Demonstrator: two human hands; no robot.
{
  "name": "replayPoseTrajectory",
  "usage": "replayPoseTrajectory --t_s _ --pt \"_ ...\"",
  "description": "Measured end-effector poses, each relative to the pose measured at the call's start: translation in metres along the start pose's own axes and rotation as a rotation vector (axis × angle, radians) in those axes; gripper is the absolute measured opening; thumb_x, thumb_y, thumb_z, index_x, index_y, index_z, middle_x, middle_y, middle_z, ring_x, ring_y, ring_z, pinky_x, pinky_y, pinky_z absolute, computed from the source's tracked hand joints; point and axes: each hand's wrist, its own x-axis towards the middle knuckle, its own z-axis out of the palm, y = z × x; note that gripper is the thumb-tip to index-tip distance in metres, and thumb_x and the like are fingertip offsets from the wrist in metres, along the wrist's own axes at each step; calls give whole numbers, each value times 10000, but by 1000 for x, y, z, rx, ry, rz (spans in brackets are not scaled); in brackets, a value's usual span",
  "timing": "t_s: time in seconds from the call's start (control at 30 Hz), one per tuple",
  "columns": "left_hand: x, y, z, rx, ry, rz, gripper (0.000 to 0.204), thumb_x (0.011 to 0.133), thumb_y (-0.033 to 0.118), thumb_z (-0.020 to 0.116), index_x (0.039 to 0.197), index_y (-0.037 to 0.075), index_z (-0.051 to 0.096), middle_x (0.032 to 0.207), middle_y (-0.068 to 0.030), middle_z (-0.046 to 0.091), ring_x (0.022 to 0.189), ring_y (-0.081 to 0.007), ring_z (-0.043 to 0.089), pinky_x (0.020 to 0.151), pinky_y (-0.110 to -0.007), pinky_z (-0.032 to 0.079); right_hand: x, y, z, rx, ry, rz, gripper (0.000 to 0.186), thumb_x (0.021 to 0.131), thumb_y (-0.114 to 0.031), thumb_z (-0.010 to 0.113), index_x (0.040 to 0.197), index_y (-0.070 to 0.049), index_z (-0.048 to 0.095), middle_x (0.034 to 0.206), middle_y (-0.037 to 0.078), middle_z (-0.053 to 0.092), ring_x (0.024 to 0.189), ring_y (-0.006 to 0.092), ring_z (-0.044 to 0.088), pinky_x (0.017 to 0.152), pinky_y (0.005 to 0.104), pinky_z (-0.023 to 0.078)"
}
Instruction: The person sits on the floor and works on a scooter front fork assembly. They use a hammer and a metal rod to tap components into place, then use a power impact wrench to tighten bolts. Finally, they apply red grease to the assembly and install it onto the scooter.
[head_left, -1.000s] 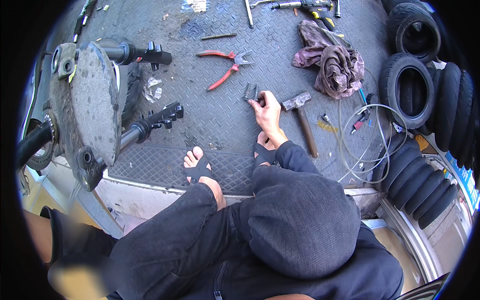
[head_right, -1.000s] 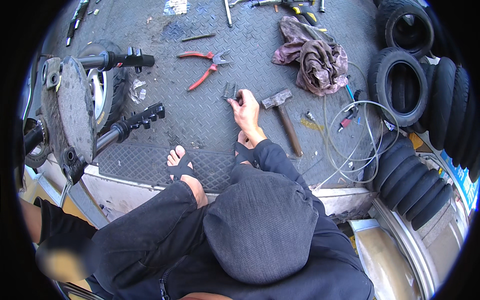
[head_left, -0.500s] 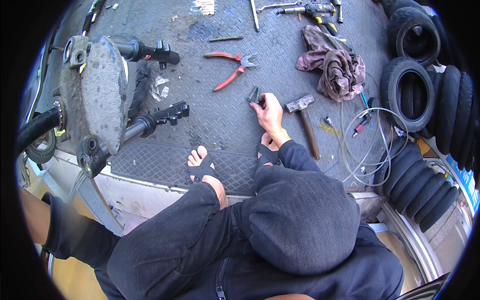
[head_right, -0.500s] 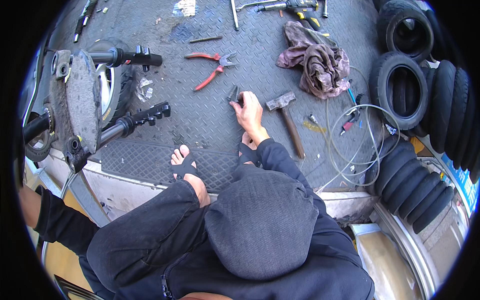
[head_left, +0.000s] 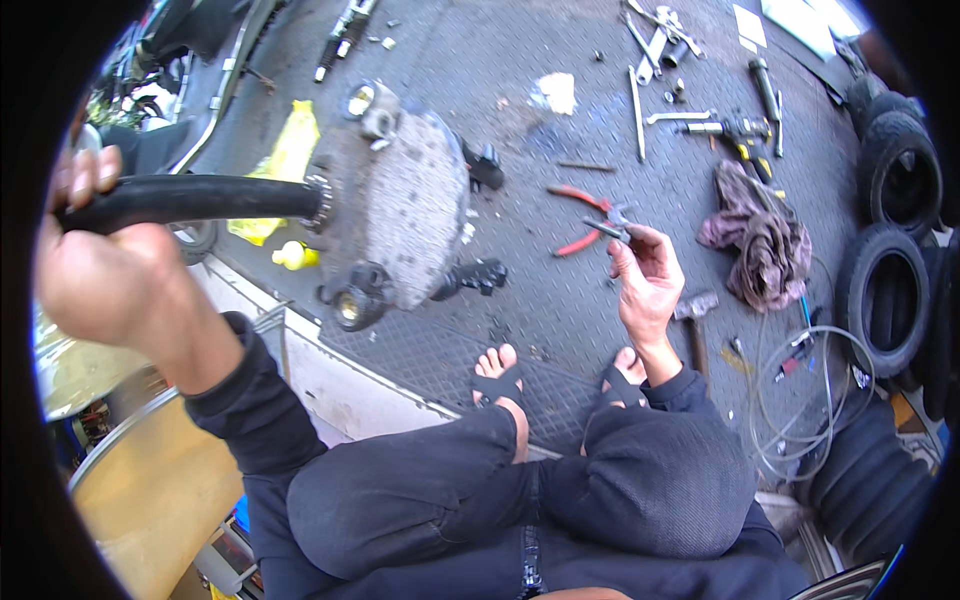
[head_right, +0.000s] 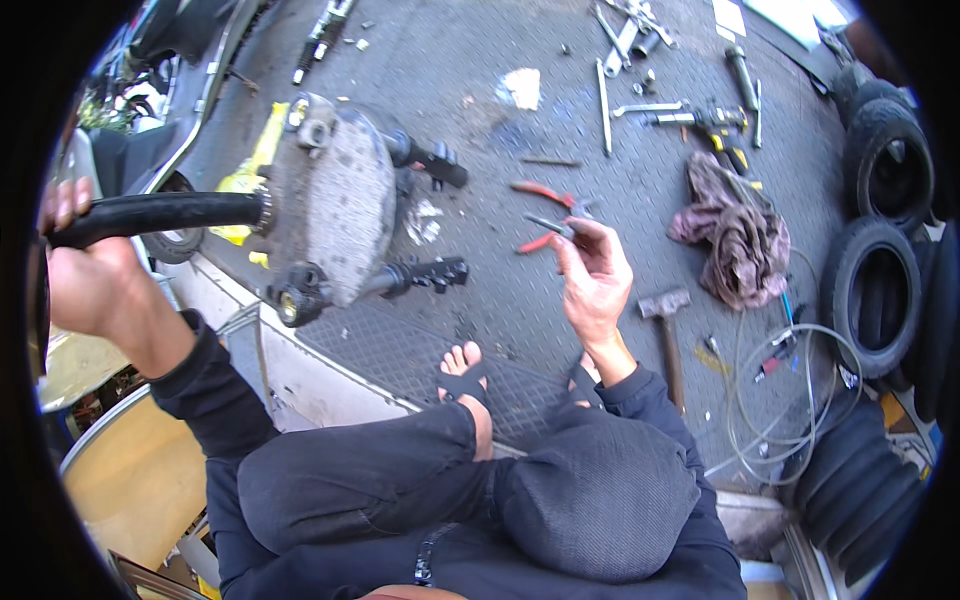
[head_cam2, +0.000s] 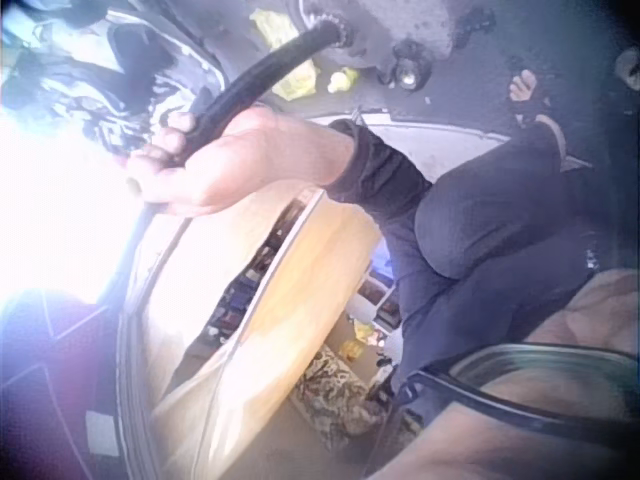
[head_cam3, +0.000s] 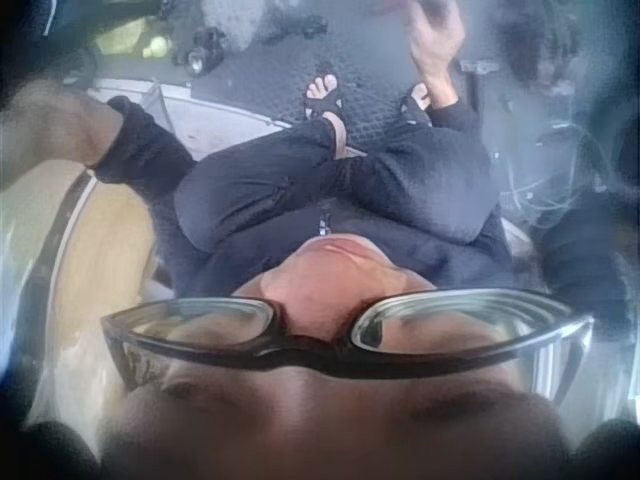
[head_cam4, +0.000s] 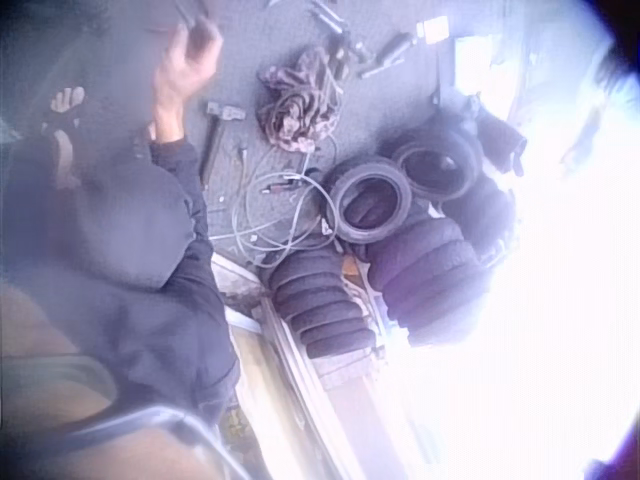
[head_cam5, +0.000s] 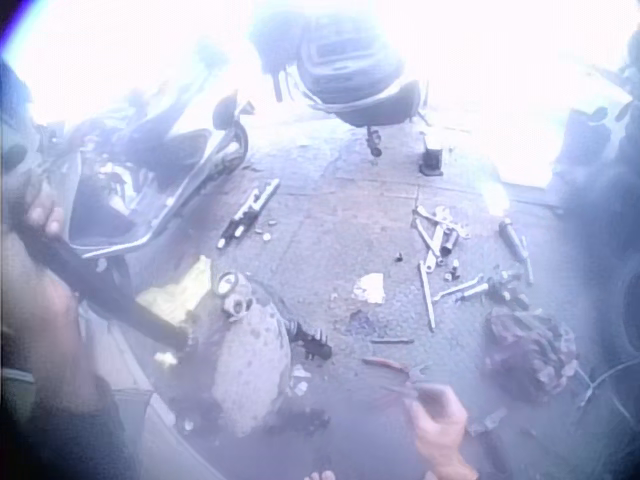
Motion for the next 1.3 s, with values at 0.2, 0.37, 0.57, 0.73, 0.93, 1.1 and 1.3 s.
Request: replayPoseTrajectory --t_s 0.2,0.37,0.57,0.73,0.93,1.1,1.3 --pt "-21 2 35 157 161 31 239 966 -4 619 1190 -84 593 845 -88 564 728 -146 512 672 -329 468 83 -94 132 0 -309 -90 264 894 -66 855 1101 23 717 908 19 720 773 73 636 692 258 550" --pt "-22 3 46 140 216 20 317 948 4 664 1239 -63 557 818 -62 554 688 -123 524 655 -299 476 95 -104 180 -196 -419 -162 251 865 -78 882 1052 9 738 851 40 726 770 74 637 691 272 544" --pt "-25 -3 34 114 214 31 323 984 16 640 1287 -64 565 853 -69 566 733 -123 515 699 -313 471 104 -110 191 -77 -374 4 226 898 -65 864 1048 47 740 893 60 766 777 82 677 712 257 569" --pt "-22 0 41 95 185 65 315 984 25 641 1275 -68 566 851 -75 576 717 -124 533 679 -293 477 105 -122 188 -133 -416 81 216 929 -95 857 1035 14 704 799 13 684 631 61 587 564 224 457" --pt "-29 17 59 211 311 60 330 958 37 616 1273 -49 570 803 -33 601 643 -80 537 602 -228 445 94 -130 195 -85 -382 131 212 928 -106 857 1029 -1 703 766 -5 677 584 38 570 485 198 380" --pt "-24 17 53 99 299 51 332 959 39 654 1271 -21 557 847 -1 582 671 -57 527 617 -204 410 93 -142 203 -197 -446 310 234 951 -141 838 927 54 712 739 70 721 496 85 571 454 240 432" --pt "-26 5 45 60 312 54 311 954 25 670 1244 9 556 867 25 574 677 -34 497 608 -191 398 104 -146 219 -509 -490 389 468 1063 -427 697 908 14 688 672 34 655 458 68 524 410 236 358"
